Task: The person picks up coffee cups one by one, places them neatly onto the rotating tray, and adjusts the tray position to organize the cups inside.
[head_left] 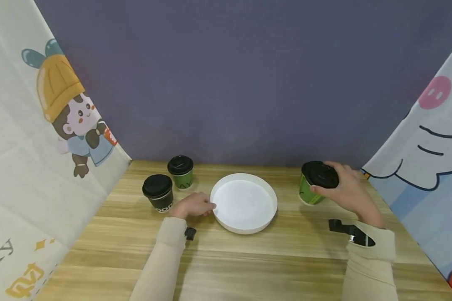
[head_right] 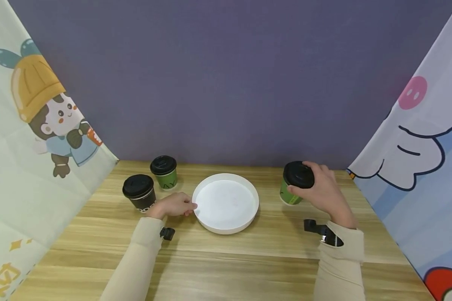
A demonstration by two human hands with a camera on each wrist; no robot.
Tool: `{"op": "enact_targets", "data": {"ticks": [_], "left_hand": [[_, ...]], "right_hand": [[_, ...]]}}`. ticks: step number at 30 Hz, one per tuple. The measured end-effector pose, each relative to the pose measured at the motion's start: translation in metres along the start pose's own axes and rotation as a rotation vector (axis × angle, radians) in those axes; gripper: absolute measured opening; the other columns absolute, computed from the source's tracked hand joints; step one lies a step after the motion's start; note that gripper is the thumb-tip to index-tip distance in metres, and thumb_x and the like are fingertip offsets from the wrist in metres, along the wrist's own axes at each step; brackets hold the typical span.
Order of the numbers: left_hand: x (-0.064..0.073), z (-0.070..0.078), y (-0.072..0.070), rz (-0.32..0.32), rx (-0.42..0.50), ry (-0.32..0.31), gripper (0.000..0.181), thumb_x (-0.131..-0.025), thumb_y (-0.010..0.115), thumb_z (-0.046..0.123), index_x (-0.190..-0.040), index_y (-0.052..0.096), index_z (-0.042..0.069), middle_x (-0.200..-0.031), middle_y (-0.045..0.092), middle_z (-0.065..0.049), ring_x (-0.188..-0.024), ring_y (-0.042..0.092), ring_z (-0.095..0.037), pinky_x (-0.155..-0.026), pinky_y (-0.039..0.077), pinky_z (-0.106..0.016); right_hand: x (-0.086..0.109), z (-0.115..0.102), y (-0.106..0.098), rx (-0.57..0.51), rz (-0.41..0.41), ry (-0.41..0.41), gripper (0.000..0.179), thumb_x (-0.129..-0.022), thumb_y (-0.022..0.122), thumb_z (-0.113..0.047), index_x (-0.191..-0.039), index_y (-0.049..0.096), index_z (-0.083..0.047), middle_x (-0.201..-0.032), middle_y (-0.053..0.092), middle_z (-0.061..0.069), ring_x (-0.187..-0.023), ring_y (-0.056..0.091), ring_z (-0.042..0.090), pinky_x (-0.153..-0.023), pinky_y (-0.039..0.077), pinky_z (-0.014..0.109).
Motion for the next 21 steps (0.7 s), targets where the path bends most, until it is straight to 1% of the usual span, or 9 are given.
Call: {"op": "enact_targets", "data": {"ticks": [3,6,10,15,21], "left_hand": [[0.001,0.001,0.0,-0.007,0.009,-0.009,0.037,-0.102,0.059,0.032,-0.08,0.069,0.004,-0.07,0.061,-0.001,-0.058,0.044,-0.014,-0.055,0.036,-0.027],[0.001,0.001,0.0,-0.013,0.017,-0.018,0.037,-0.102,0.059,0.032,-0.081,0.069,0.003,-0.069,0.059,0.0,-0.058,0.043,-0.014,-0.055,0.036,-0.028],[0.002,0.0,0.0,-0.02,0.009,-0.008,0.036,-0.102,0.059,0.031,-0.081,0.069,0.003,-0.068,0.058,0.001,-0.058,0.043,-0.014,-0.055,0.035,-0.028],[0.004,-0.001,0.0,-0.031,0.005,-0.001,0.036,-0.103,0.058,0.031,-0.082,0.069,0.003,-0.069,0.057,0.001,-0.058,0.044,-0.014,-0.056,0.035,-0.028],[0.008,-0.003,0.001,-0.033,0.004,0.011,0.034,-0.102,0.059,0.03,-0.083,0.069,0.004,-0.072,0.061,-0.001,-0.06,0.045,-0.014,-0.056,0.036,-0.027]], "right_hand": [[-0.003,-0.003,0.002,-0.009,0.023,-0.017,0.102,-0.086,0.078,-0.054,-0.16,0.028,-0.006,-0.148,0.034,0.036,-0.131,0.031,0.054,-0.088,0.039,0.071],[-0.005,-0.007,0.002,-0.023,0.051,-0.038,0.1,-0.085,0.079,-0.052,-0.159,0.03,-0.006,-0.146,0.038,0.033,-0.127,0.034,0.05,-0.086,0.04,0.067],[-0.003,-0.014,0.005,-0.041,0.079,-0.054,0.098,-0.085,0.08,-0.05,-0.159,0.031,-0.006,-0.147,0.039,0.032,-0.126,0.034,0.047,-0.087,0.039,0.065],[0.001,-0.025,0.009,-0.061,0.104,-0.082,0.098,-0.085,0.08,-0.048,-0.159,0.031,-0.007,-0.15,0.039,0.031,-0.13,0.033,0.049,-0.092,0.037,0.068],[0.005,-0.037,0.018,-0.069,0.111,-0.094,0.099,-0.085,0.08,-0.05,-0.16,0.03,-0.008,-0.154,0.037,0.029,-0.134,0.032,0.049,-0.096,0.036,0.072]]}}
Point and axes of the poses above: each hand's wrist, its own x-axis away from the middle knuckle, its own y-axis out of the palm, z = x × y, the point moved 6 cm from there along -x, towards the middle knuckle
